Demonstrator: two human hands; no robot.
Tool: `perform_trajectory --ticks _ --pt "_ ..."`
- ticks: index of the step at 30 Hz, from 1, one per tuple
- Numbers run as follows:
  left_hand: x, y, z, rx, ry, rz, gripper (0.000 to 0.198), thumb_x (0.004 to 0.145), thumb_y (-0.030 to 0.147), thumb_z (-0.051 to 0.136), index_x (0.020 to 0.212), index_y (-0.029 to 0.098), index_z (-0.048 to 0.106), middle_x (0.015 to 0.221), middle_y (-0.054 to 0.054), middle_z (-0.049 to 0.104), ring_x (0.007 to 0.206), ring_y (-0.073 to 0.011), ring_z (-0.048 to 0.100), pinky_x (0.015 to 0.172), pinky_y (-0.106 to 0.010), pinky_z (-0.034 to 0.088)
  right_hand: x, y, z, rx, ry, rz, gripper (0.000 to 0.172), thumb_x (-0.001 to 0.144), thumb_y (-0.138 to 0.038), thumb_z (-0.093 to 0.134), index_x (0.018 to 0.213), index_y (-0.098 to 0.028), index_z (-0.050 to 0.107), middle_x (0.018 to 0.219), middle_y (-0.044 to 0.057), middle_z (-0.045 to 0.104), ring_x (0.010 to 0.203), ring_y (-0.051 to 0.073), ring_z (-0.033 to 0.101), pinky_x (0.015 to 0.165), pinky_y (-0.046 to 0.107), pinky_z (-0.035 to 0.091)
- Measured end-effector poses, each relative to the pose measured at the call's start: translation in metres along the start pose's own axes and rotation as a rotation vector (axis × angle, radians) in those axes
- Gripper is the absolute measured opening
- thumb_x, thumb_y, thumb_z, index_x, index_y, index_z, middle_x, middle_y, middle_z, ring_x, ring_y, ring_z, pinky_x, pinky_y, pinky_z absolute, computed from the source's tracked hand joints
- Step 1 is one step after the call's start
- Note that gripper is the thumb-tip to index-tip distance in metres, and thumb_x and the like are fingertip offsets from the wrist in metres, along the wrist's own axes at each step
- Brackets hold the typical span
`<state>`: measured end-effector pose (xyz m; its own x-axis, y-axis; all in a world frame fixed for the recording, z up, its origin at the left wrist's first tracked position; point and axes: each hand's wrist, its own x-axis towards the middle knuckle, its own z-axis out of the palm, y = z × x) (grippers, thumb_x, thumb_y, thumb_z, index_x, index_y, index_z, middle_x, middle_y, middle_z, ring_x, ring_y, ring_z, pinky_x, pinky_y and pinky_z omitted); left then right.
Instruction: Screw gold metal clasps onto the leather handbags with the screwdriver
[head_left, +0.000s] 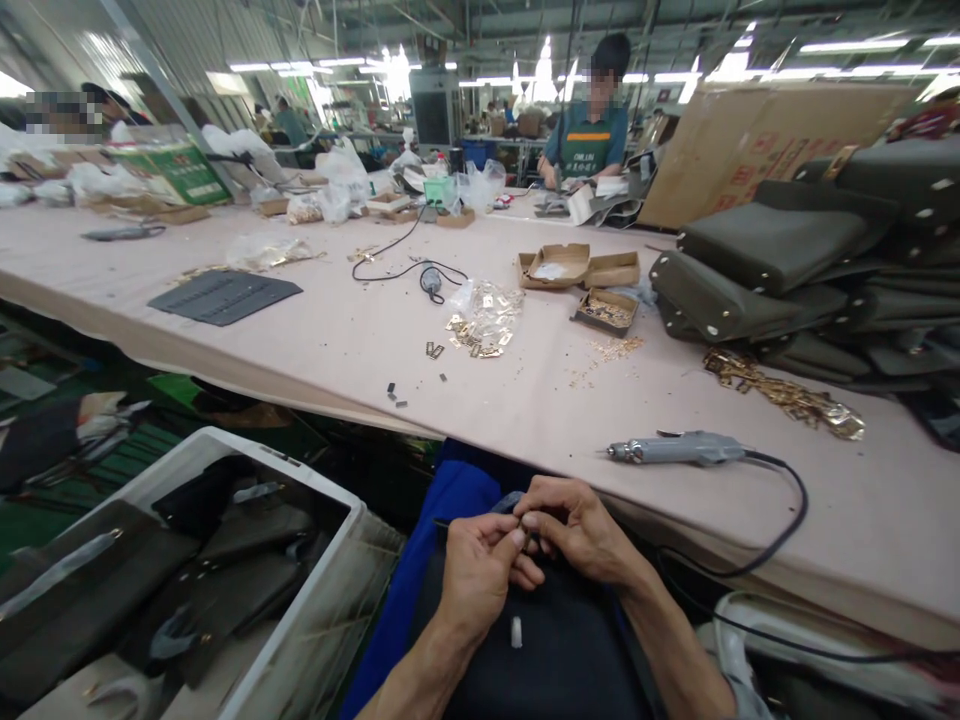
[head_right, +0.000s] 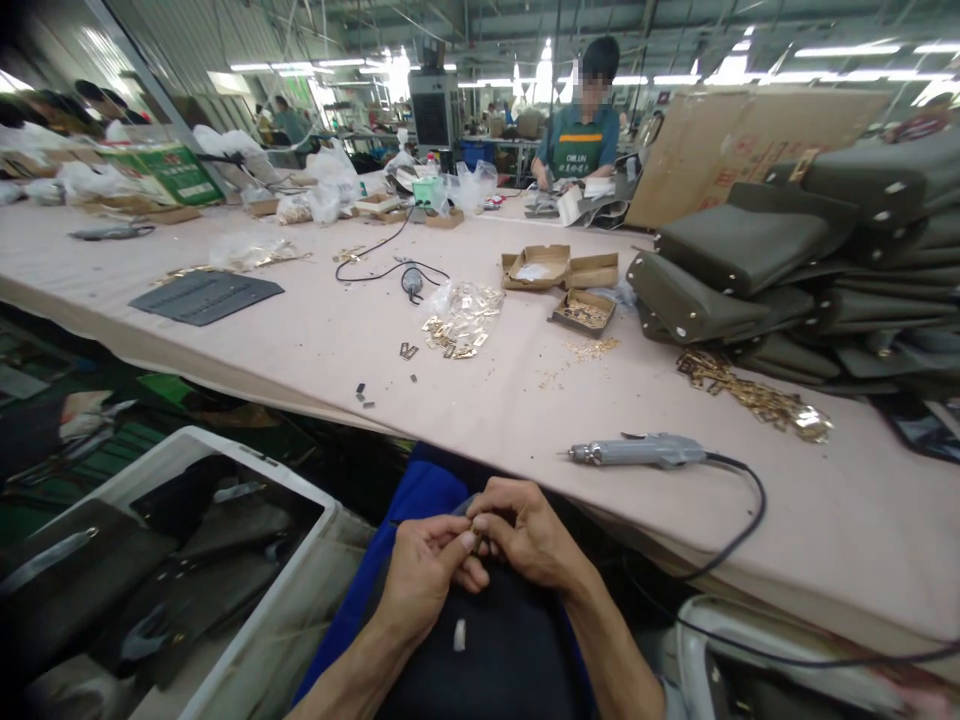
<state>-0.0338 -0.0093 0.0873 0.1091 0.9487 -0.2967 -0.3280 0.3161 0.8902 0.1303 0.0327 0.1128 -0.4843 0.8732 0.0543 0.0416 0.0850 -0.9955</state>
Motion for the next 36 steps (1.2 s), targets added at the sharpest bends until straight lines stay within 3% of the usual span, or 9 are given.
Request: perform_trajectory --ticks 7,10,15,20,24,26,29,31,36 --pt "0.005 0.002 0.006 0.033 0.069 0.057 0.044 0.079 0.048 0.082 0.086 0.005 0.077 0.059 -0.010 0.071 0.043 -0.0165 0.066 0.043 -0.020 0.054 -0.004 -0.004 0.006 -0.192 0.223 -0.005 0.028 0.101 -0.042 0.066 0.107 -0.019 0.079 0.086 0.005 0.067 0.065 0.017 0.064 0.059 0.026 0.053" --pt "0.008 0.001 0.008 -0.036 0.139 0.040 0.049 0.074 0.051 0.087 0.088 0.005 0.078 0.069 -0.013 0.074 0.047 -0.0180 0.068 0.043 -0.021 0.055 -0.016 -0.018 -0.009 -0.424 0.527 -0.005 0.037 0.101 -0.047 0.065 0.122 -0.019 0.076 0.085 0.007 0.071 0.068 0.021 0.066 0.062 0.030 0.055" --pt "0.010 -0.002 0.010 -0.086 0.178 0.040 0.048 0.074 0.052 0.085 0.082 0.005 0.076 0.069 -0.013 0.073 0.049 -0.0202 0.071 0.043 -0.022 0.057 -0.038 -0.030 -0.066 -0.996 1.141 0.225 0.045 0.096 -0.057 0.063 0.113 -0.018 0.078 0.078 0.010 0.072 0.078 0.033 0.070 0.081 0.047 0.056" --pt "0.009 -0.004 0.008 -0.107 0.157 0.031 0.046 0.075 0.049 0.083 0.083 0.005 0.076 0.071 -0.012 0.074 0.051 -0.0198 0.071 0.044 -0.021 0.057 -0.048 -0.020 -0.103 -1.211 1.213 0.686 0.082 0.092 -0.072 0.057 0.130 0.000 0.066 0.097 0.030 0.070 0.100 0.049 0.066 0.086 0.058 0.053" --pt "0.008 -0.004 0.005 -0.110 0.122 0.041 0.040 0.079 0.044 0.079 0.083 0.005 0.075 0.070 -0.012 0.073 0.049 -0.0183 0.071 0.044 -0.020 0.056 -0.041 -0.027 -0.088 -1.204 1.303 0.559 0.078 0.092 -0.072 0.058 0.122 -0.001 0.071 0.090 0.027 0.069 0.094 0.046 0.067 0.087 0.057 0.052" --pt "0.007 -0.003 0.003 -0.107 0.091 0.045 0.037 0.080 0.042 0.077 0.079 0.005 0.075 0.064 -0.011 0.072 0.047 -0.0176 0.069 0.043 -0.019 0.055 -0.034 -0.031 -0.068 -1.030 1.144 0.303 0.065 0.092 -0.068 0.062 0.116 -0.009 0.075 0.082 0.016 0.069 0.081 0.035 0.066 0.082 0.049 0.053" --pt "0.006 -0.003 -0.001 -0.107 0.051 0.053 0.036 0.080 0.040 0.077 0.079 0.005 0.076 0.058 -0.010 0.069 0.044 -0.0164 0.066 0.043 -0.019 0.054 -0.019 -0.027 -0.038 -0.473 0.395 0.113 0.057 0.093 -0.059 0.070 0.130 -0.016 0.071 0.087 0.007 0.067 0.075 0.023 0.062 0.071 0.035 0.052" --pt "0.005 -0.002 -0.003 -0.112 0.034 0.056 0.036 0.080 0.041 0.078 0.079 0.005 0.076 0.058 -0.010 0.070 0.043 -0.0155 0.066 0.043 -0.018 0.053 -0.007 -0.017 -0.025 -0.206 0.073 0.102 0.052 0.097 -0.051 0.072 0.136 -0.017 0.069 0.090 0.005 0.066 0.078 0.020 0.060 0.072 0.031 0.050" --pt "0.004 -0.002 -0.010 -0.133 -0.013 0.049 0.039 0.078 0.044 0.081 0.076 0.006 0.077 0.056 -0.010 0.068 0.042 -0.0153 0.064 0.043 -0.018 0.053 0.012 0.007 -0.014 -0.017 -0.103 0.014 0.032 0.098 -0.040 0.074 0.121 -0.018 0.079 0.090 0.005 0.065 0.078 0.018 0.058 0.072 0.029 0.048"
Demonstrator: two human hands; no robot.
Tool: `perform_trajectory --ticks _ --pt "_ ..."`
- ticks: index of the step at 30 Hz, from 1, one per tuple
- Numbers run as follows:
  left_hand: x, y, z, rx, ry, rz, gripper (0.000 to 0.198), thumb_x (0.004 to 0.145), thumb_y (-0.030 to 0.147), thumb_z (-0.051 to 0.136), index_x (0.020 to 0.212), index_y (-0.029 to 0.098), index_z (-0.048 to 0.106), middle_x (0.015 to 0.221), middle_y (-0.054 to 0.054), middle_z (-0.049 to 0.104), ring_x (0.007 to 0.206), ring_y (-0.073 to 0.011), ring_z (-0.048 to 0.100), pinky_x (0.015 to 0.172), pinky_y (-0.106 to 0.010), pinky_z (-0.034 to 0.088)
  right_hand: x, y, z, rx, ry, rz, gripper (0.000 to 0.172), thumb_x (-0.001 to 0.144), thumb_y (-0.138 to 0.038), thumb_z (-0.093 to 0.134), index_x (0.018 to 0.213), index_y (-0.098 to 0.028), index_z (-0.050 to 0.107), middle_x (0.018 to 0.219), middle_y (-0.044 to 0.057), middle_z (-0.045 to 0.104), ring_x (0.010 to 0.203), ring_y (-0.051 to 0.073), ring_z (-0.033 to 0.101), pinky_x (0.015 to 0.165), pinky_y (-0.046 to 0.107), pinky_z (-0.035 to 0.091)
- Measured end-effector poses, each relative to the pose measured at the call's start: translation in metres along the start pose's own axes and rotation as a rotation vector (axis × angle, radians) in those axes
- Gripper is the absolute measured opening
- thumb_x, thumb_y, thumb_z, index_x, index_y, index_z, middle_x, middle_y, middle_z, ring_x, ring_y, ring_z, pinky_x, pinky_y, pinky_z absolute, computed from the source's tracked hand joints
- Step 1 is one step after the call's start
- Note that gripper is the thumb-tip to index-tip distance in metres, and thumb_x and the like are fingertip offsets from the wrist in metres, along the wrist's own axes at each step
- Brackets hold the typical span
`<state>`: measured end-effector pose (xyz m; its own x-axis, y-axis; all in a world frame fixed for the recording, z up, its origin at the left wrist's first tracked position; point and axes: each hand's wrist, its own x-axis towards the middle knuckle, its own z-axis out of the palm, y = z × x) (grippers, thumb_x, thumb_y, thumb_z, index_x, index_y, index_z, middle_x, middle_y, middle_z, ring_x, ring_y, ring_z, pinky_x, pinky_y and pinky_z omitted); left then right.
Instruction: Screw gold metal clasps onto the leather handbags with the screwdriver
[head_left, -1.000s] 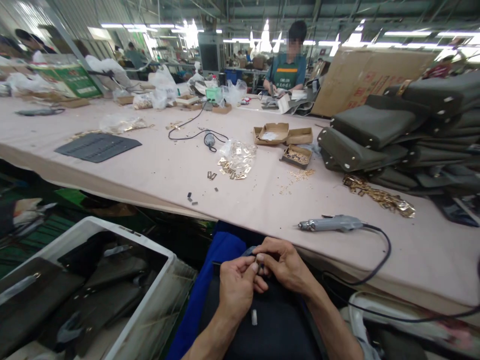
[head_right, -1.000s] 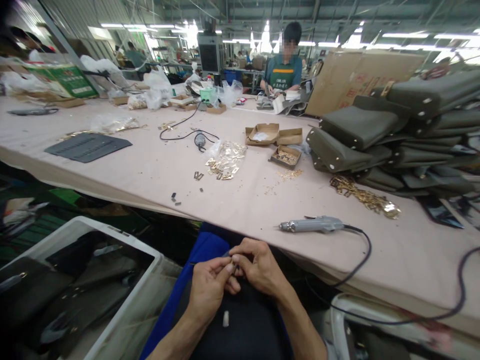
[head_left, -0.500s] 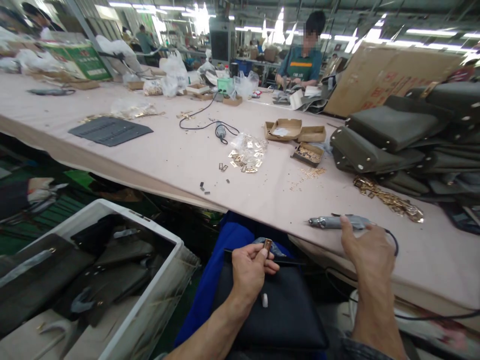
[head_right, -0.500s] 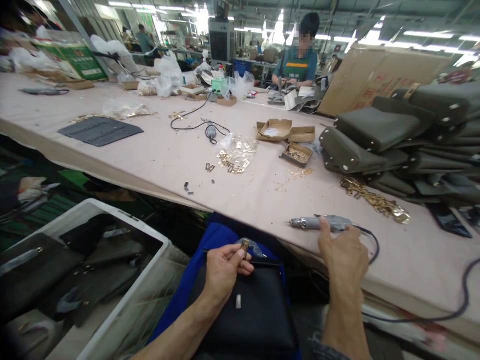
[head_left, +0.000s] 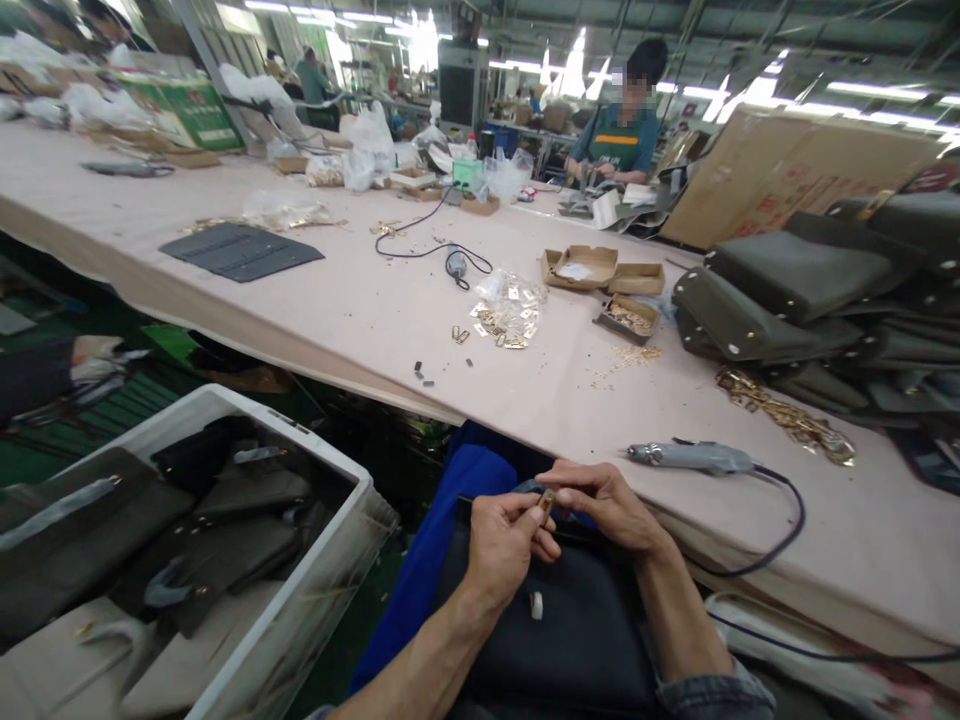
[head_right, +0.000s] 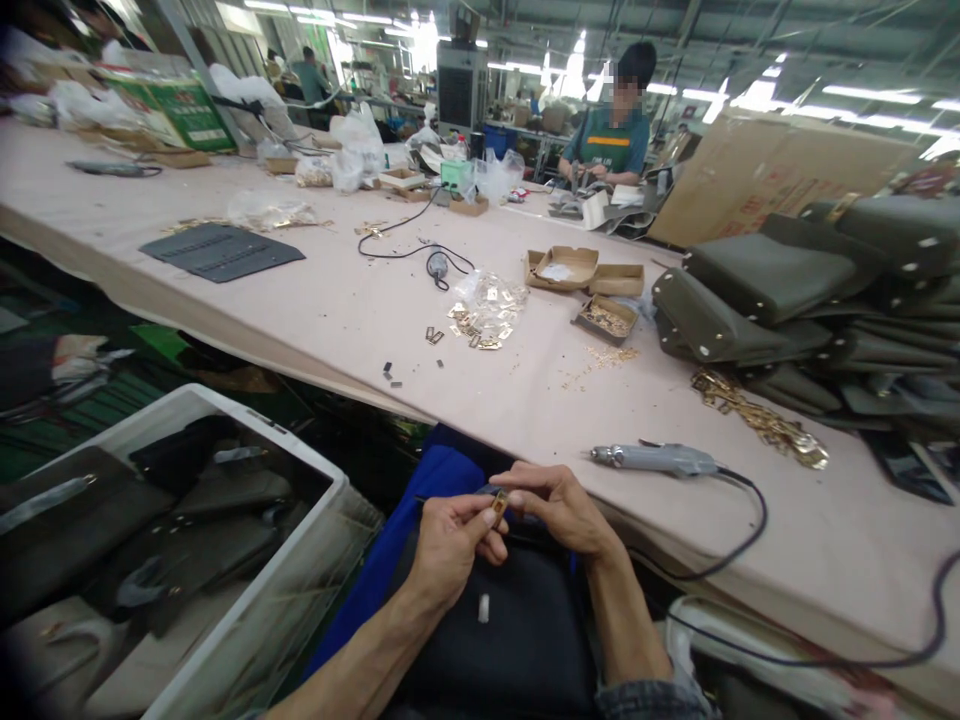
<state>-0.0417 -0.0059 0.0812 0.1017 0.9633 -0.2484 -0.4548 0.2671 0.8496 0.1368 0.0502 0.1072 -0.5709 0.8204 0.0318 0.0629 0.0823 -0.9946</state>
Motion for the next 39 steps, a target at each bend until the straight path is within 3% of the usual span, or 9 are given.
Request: perform_trajectory --ticks 9,25,39 --pt "0.002 -0.001 -0.004 -0.042 -0.033 -0.017 0.036 0.078 0.041 0.081 0.078 0.005 0.078 0.059 -0.011 0.070 0.043 -0.0156 0.065 0.043 -0.019 0.054 0.005 -0.001 0.005 0.065 -0.021 0.021 0.021 0.094 -0.034 0.080 0.106 -0.017 0.082 0.085 0.004 0.064 0.066 0.014 0.057 0.059 0.024 0.043" --pt "0.001 -0.002 -0.005 -0.042 -0.035 -0.024 0.034 0.080 0.037 0.079 0.077 0.003 0.079 0.061 -0.011 0.069 0.044 -0.0158 0.066 0.044 -0.019 0.056 0.011 0.011 -0.005 0.079 -0.093 0.078 0.022 0.094 -0.035 0.081 0.099 -0.013 0.082 0.083 0.006 0.066 0.063 0.015 0.059 0.057 0.023 0.044" --pt "-0.002 0.004 -0.011 -0.118 -0.111 -0.096 0.030 0.075 0.031 0.080 0.086 0.003 0.081 0.081 -0.016 0.075 0.058 -0.0211 0.074 0.055 -0.024 0.062 0.018 0.007 -0.008 0.090 -0.189 0.106 0.025 0.096 -0.037 0.078 0.098 -0.011 0.081 0.082 0.006 0.065 0.063 0.014 0.061 0.057 0.023 0.046"
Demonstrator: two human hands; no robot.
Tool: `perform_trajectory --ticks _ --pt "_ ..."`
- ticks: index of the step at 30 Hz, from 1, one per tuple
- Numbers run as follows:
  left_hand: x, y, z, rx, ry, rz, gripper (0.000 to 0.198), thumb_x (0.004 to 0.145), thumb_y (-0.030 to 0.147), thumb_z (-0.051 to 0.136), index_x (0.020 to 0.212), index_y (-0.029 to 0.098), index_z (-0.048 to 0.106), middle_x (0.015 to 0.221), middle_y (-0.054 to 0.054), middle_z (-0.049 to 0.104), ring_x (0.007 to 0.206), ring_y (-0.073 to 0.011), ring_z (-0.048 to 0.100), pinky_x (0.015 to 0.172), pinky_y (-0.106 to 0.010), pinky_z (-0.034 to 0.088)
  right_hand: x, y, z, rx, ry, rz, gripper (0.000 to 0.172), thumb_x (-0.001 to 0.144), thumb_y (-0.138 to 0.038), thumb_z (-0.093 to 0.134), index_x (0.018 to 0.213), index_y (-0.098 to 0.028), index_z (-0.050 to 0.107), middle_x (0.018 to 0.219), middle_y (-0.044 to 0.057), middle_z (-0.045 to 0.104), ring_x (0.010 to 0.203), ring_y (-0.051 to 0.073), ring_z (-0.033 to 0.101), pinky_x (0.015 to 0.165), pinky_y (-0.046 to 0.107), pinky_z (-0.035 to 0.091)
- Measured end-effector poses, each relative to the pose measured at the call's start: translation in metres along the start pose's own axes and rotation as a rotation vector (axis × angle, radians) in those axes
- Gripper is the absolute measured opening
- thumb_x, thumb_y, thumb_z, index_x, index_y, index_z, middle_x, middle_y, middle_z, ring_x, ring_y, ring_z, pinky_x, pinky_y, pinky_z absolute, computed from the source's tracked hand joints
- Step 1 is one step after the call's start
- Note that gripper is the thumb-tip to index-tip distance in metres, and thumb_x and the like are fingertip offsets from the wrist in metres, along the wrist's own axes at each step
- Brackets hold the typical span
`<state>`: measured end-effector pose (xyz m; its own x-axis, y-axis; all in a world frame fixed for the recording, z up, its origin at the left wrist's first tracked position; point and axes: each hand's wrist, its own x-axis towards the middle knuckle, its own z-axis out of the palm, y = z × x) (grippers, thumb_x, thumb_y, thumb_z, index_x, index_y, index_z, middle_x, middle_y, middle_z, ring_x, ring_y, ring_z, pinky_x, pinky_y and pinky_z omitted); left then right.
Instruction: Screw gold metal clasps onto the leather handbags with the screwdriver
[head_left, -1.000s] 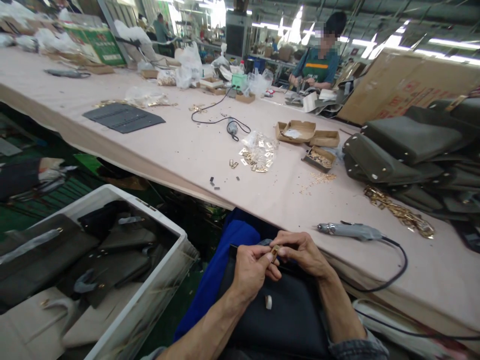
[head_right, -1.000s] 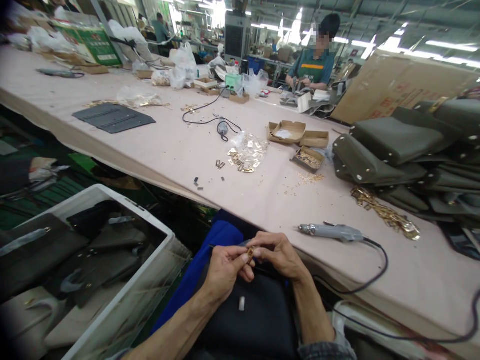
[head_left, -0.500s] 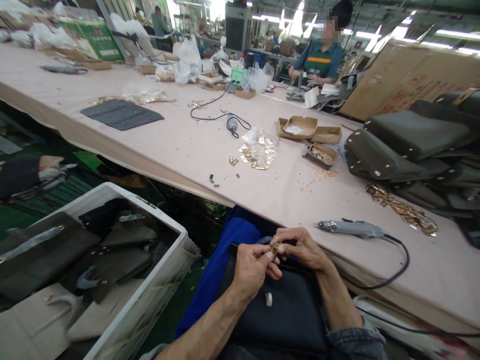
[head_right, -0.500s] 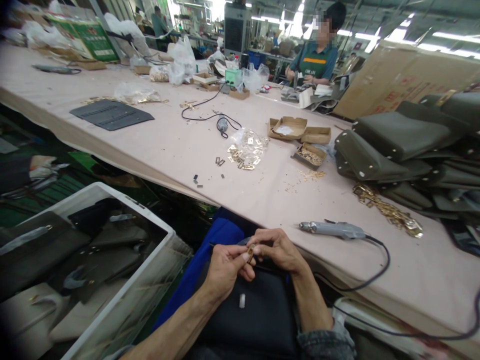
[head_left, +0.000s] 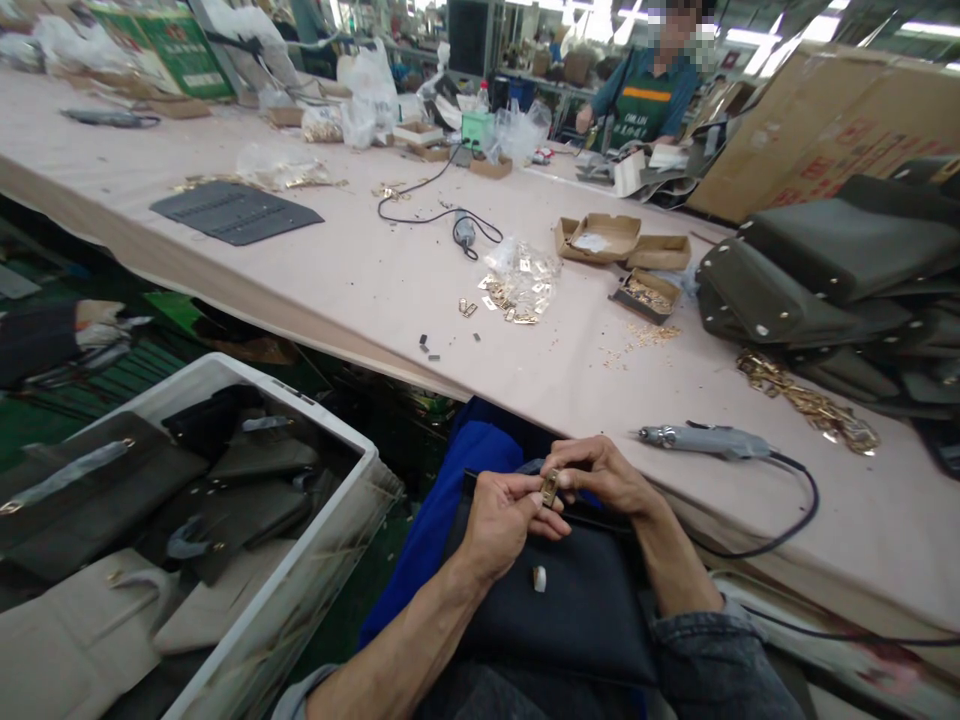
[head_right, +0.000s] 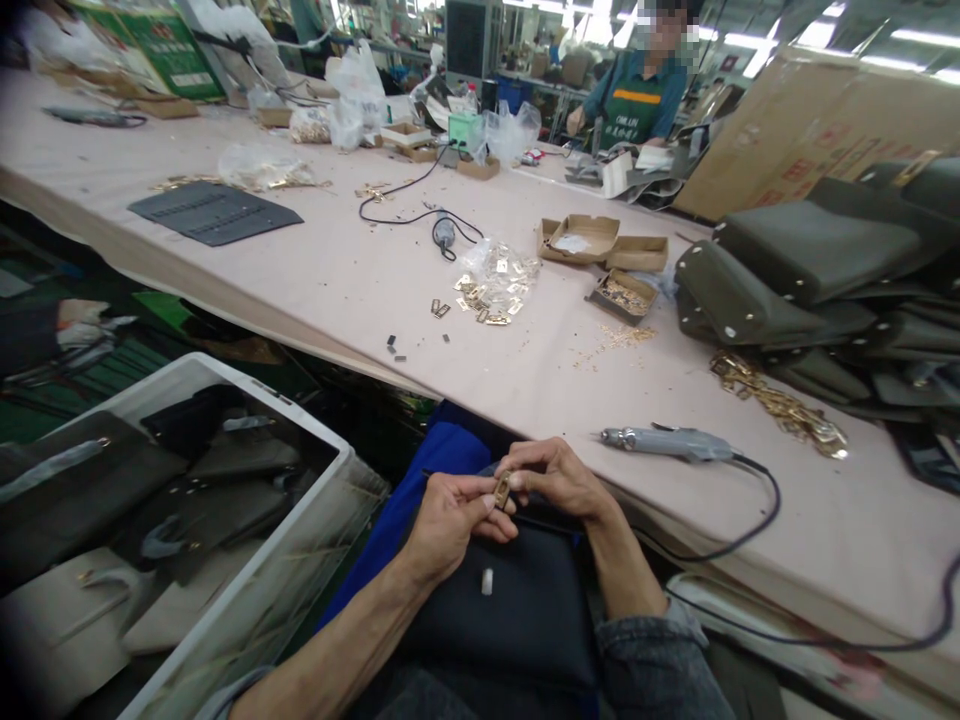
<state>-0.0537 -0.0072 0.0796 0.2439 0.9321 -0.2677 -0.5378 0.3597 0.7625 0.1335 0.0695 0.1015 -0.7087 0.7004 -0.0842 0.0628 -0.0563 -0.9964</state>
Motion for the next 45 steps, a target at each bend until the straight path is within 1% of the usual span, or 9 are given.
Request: perform_trajectory --ticks 4,9,20,23,26,29,33,38,45 --pt "-0.001 0.004 -0.002 0.006 -0.028 -0.007 0.030 0.076 0.029 0.077 0.090 0.003 0.081 0.087 -0.018 0.076 0.062 -0.0215 0.076 0.058 -0.024 0.063 0.001 0.002 0.001 0.061 0.011 -0.012 0.025 0.095 -0.036 0.079 0.100 -0.012 0.080 0.084 0.006 0.065 0.064 0.016 0.063 0.057 0.024 0.048" --pt "-0.001 0.005 -0.002 0.012 -0.021 -0.012 0.029 0.074 0.027 0.076 0.089 0.003 0.081 0.087 -0.018 0.077 0.062 -0.0211 0.076 0.058 -0.025 0.063 0.002 0.002 0.001 0.079 -0.012 -0.006 0.025 0.095 -0.036 0.080 0.100 -0.011 0.080 0.084 0.007 0.065 0.064 0.015 0.063 0.057 0.024 0.049" --pt "-0.002 0.006 0.002 0.040 0.020 -0.039 0.031 0.071 0.033 0.082 0.077 0.003 0.080 0.069 -0.015 0.073 0.054 -0.0194 0.072 0.052 -0.022 0.060 0.003 0.000 0.000 0.045 -0.027 0.009 0.028 0.093 -0.038 0.081 0.098 -0.011 0.081 0.082 0.006 0.064 0.059 0.013 0.060 0.053 0.022 0.045" --pt "-0.003 0.008 0.001 0.028 0.029 -0.029 0.034 0.071 0.037 0.085 0.076 0.003 0.079 0.071 -0.015 0.073 0.052 -0.0178 0.070 0.050 -0.021 0.059 0.003 -0.003 0.004 0.065 -0.031 0.024 0.026 0.095 -0.036 0.079 0.099 -0.010 0.081 0.083 0.006 0.064 0.062 0.013 0.061 0.057 0.022 0.048" --pt "-0.003 0.008 0.003 0.003 0.030 -0.012 0.038 0.072 0.040 0.086 0.079 0.003 0.080 0.078 -0.017 0.075 0.052 -0.0167 0.070 0.050 -0.021 0.058 0.000 -0.002 0.006 0.173 -0.042 0.018 0.026 0.096 -0.034 0.078 0.109 -0.011 0.079 0.089 0.007 0.067 0.068 0.016 0.065 0.063 0.025 0.052" --pt "-0.004 0.005 0.006 0.015 0.050 0.021 0.039 0.076 0.042 0.085 0.085 0.004 0.081 0.083 -0.017 0.076 0.054 -0.0164 0.070 0.051 -0.021 0.058 -0.004 0.004 0.006 0.226 -0.011 -0.021 0.027 0.096 -0.031 0.078 0.117 -0.013 0.077 0.094 0.009 0.068 0.070 0.017 0.065 0.064 0.026 0.053" --pt "-0.002 0.000 0.010 0.055 0.104 0.043 0.040 0.079 0.043 0.082 0.087 0.004 0.081 0.082 -0.017 0.076 0.054 -0.0176 0.072 0.050 -0.021 0.058 -0.008 0.008 0.007 0.189 0.068 -0.030 0.025 0.096 -0.029 0.079 0.116 -0.014 0.077 0.096 0.008 0.067 0.071 0.015 0.063 0.065 0.025 0.051" --pt "0.001 -0.004 0.013 0.093 0.158 0.041 0.036 0.078 0.039 0.079 0.086 0.003 0.080 0.077 -0.017 0.076 0.053 -0.0195 0.072 0.048 -0.022 0.059 -0.012 0.007 0.010 0.150 0.107 -0.037 0.023 0.093 -0.031 0.081 0.111 -0.017 0.079 0.095 0.005 0.064 0.072 0.016 0.063 0.065 0.025 0.053" --pt "0.001 -0.003 0.013 0.098 0.126 0.025 0.037 0.076 0.037 0.078 0.087 0.002 0.080 0.078 -0.018 0.076 0.052 -0.0186 0.071 0.048 -0.021 0.059 -0.013 0.006 0.010 0.151 0.122 -0.048 0.021 0.093 -0.031 0.082 0.106 -0.015 0.080 0.090 0.006 0.066 0.069 0.016 0.065 0.063 0.025 0.054"
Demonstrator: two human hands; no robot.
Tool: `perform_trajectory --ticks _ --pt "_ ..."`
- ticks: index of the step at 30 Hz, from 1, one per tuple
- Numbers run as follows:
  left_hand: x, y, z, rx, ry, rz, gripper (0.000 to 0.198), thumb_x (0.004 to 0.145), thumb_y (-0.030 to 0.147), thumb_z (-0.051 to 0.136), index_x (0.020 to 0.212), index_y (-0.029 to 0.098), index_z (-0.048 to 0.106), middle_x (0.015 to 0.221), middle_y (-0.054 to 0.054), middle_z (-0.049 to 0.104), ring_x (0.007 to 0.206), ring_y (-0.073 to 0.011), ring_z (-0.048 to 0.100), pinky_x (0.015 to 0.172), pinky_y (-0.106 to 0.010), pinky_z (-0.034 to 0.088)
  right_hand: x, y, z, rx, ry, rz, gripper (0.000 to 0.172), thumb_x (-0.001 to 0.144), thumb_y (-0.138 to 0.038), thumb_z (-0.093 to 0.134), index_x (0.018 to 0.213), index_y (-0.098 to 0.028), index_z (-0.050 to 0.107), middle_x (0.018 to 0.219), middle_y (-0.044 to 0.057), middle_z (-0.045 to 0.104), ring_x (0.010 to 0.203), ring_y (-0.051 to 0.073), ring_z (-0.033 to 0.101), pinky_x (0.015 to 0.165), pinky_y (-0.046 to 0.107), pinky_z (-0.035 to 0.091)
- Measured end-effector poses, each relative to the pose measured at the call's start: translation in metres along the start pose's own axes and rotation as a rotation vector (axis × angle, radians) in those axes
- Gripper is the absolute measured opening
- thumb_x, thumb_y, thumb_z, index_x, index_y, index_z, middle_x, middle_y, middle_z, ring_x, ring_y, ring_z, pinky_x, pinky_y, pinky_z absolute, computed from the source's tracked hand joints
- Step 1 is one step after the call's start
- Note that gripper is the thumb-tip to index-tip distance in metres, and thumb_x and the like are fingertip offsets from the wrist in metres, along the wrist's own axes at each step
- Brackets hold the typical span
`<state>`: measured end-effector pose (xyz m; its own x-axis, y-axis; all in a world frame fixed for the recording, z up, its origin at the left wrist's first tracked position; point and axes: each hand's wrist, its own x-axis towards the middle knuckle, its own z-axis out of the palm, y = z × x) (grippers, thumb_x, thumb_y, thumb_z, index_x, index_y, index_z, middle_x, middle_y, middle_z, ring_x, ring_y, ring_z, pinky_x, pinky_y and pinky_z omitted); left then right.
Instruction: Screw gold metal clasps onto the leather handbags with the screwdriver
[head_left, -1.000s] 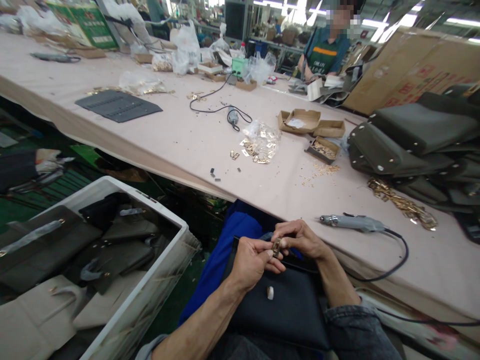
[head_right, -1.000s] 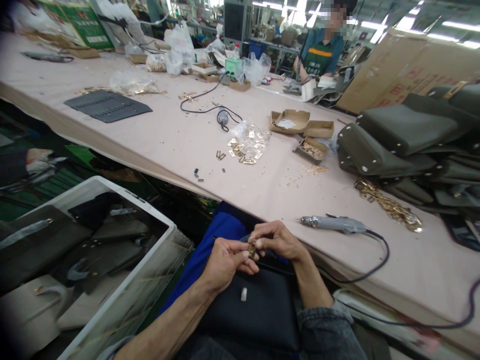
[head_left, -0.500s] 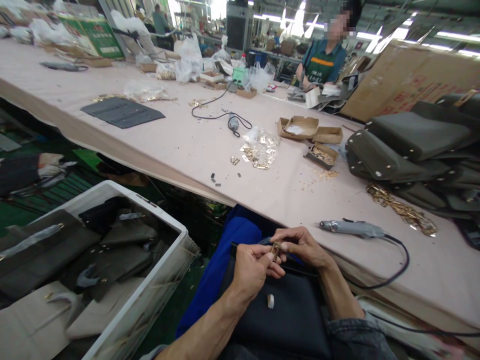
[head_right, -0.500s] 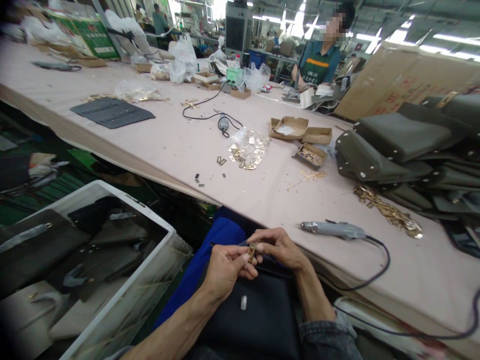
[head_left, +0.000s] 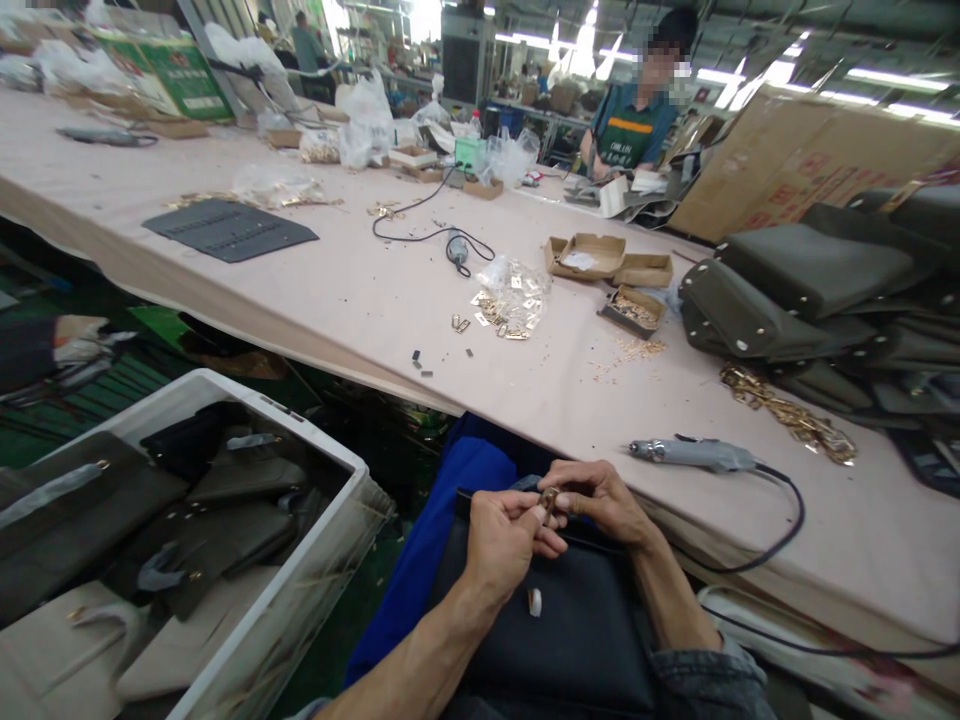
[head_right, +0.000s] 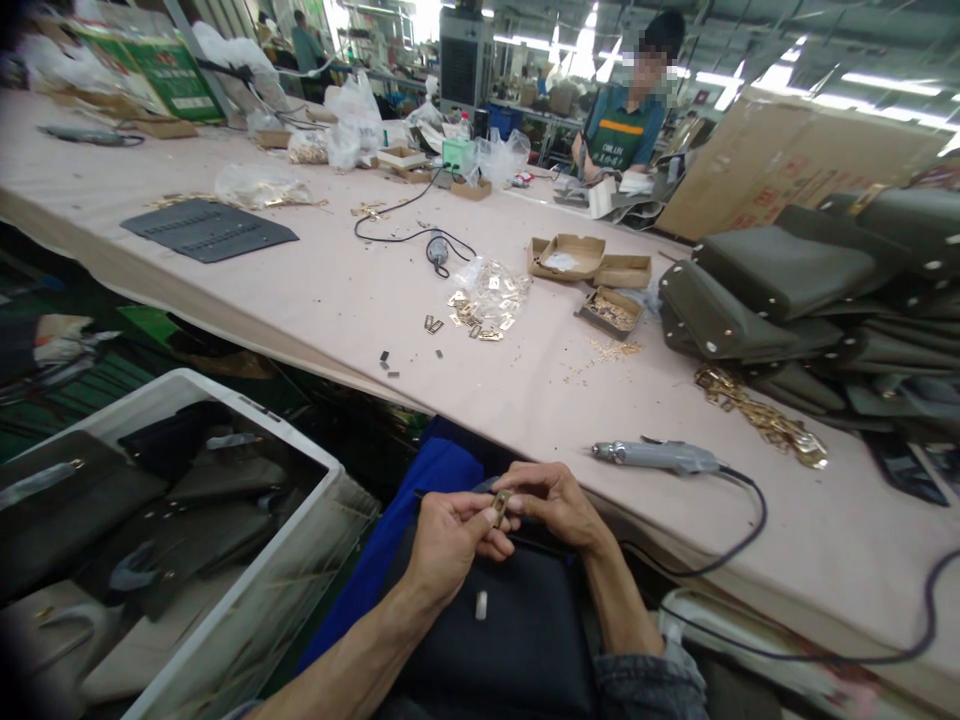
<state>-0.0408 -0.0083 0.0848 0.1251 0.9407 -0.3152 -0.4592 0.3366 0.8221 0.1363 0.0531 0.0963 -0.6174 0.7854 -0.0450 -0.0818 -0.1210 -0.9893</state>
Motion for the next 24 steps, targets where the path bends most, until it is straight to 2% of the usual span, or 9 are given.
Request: perform_trajectory --ticks 6,10,12,15,17,18,19,21,24 --pt "-0.004 0.004 -0.001 0.004 -0.016 -0.013 0.039 0.075 0.042 0.081 0.084 0.004 0.080 0.078 -0.017 0.076 0.051 -0.0180 0.070 0.047 -0.021 0.057 0.002 0.000 0.002 0.033 -0.032 0.039 0.025 0.091 -0.036 0.083 0.105 -0.015 0.080 0.090 0.007 0.069 0.067 0.017 0.066 0.061 0.026 0.054" --pt "-0.004 0.006 -0.001 0.023 0.013 -0.015 0.042 0.074 0.045 0.085 0.086 0.005 0.081 0.075 -0.016 0.075 0.051 -0.0181 0.070 0.046 -0.021 0.056 -0.005 -0.013 0.007 -0.117 0.060 0.046 0.037 0.091 -0.044 0.083 0.116 -0.018 0.077 0.090 0.006 0.071 0.072 0.019 0.067 0.068 0.030 0.055" --pt "-0.001 0.003 -0.002 0.038 0.033 -0.012 0.043 0.073 0.046 0.086 0.087 0.006 0.081 0.072 -0.014 0.074 0.051 -0.0189 0.070 0.046 -0.021 0.056 -0.015 -0.023 0.000 -0.327 0.270 0.033 0.050 0.088 -0.054 0.082 0.122 -0.018 0.074 0.087 0.007 0.071 0.072 0.022 0.066 0.067 0.032 0.055" --pt "0.003 -0.002 -0.004 0.043 0.034 0.004 0.044 0.072 0.048 0.087 0.085 0.006 0.081 0.070 -0.015 0.074 0.050 -0.0188 0.069 0.045 -0.021 0.055 -0.040 -0.041 -0.028 -0.765 0.892 0.051 0.060 0.089 -0.072 0.068 0.110 -0.016 0.075 0.080 0.010 0.069 0.070 0.028 0.065 0.068 0.039 0.055" --pt "0.004 -0.003 -0.004 0.035 0.026 0.018 0.044 0.073 0.048 0.087 0.085 0.006 0.081 0.071 -0.015 0.075 0.050 -0.0184 0.069 0.046 -0.021 0.055 -0.057 -0.051 -0.053 -1.045 1.334 0.225 0.066 0.093 -0.076 0.054 0.106 -0.014 0.074 0.084 0.016 0.070 0.081 0.036 0.068 0.081 0.049 0.055" --pt "0.003 -0.003 -0.003 0.032 0.023 0.023 0.045 0.073 0.049 0.088 0.085 0.006 0.081 0.071 -0.015 0.075 0.051 -0.0183 0.069 0.046 -0.020 0.055 -0.064 -0.054 -0.065 -1.135 1.479 0.366 0.071 0.094 -0.077 0.050 0.111 -0.011 0.072 0.091 0.021 0.071 0.091 0.041 0.068 0.088 0.053 0.053" --pt "0.002 -0.002 -0.002 0.029 0.022 0.026 0.045 0.073 0.049 0.088 0.086 0.006 0.081 0.072 -0.015 0.075 0.051 -0.0182 0.069 0.047 -0.020 0.055 -0.067 -0.057 -0.075 -1.177 1.555 0.514 0.078 0.095 -0.078 0.047 0.119 -0.007 0.069 0.098 0.026 0.070 0.100 0.045 0.067 0.093 0.056 0.051" --pt "0.001 0.000 0.001 0.028 0.027 0.027 0.047 0.072 0.052 0.089 0.084 0.007 0.081 0.071 -0.014 0.074 0.051 -0.0176 0.068 0.046 -0.019 0.053 -0.066 -0.058 -0.088 -1.152 1.541 0.734 0.097 0.093 -0.083 0.046 0.136 0.003 0.055 0.111 0.034 0.066 0.110 0.050 0.064 0.096 0.058 0.050" --pt "0.000 0.001 0.003 0.030 0.031 0.034 0.049 0.071 0.054 0.091 0.082 0.008 0.081 0.070 -0.014 0.074 0.050 -0.0169 0.068 0.045 -0.018 0.052 -0.052 -0.056 -0.093 -1.076 1.466 0.815 0.110 0.091 -0.083 0.050 0.148 0.009 0.036 0.120 0.038 0.062 0.113 0.051 0.063 0.095 0.056 0.051"
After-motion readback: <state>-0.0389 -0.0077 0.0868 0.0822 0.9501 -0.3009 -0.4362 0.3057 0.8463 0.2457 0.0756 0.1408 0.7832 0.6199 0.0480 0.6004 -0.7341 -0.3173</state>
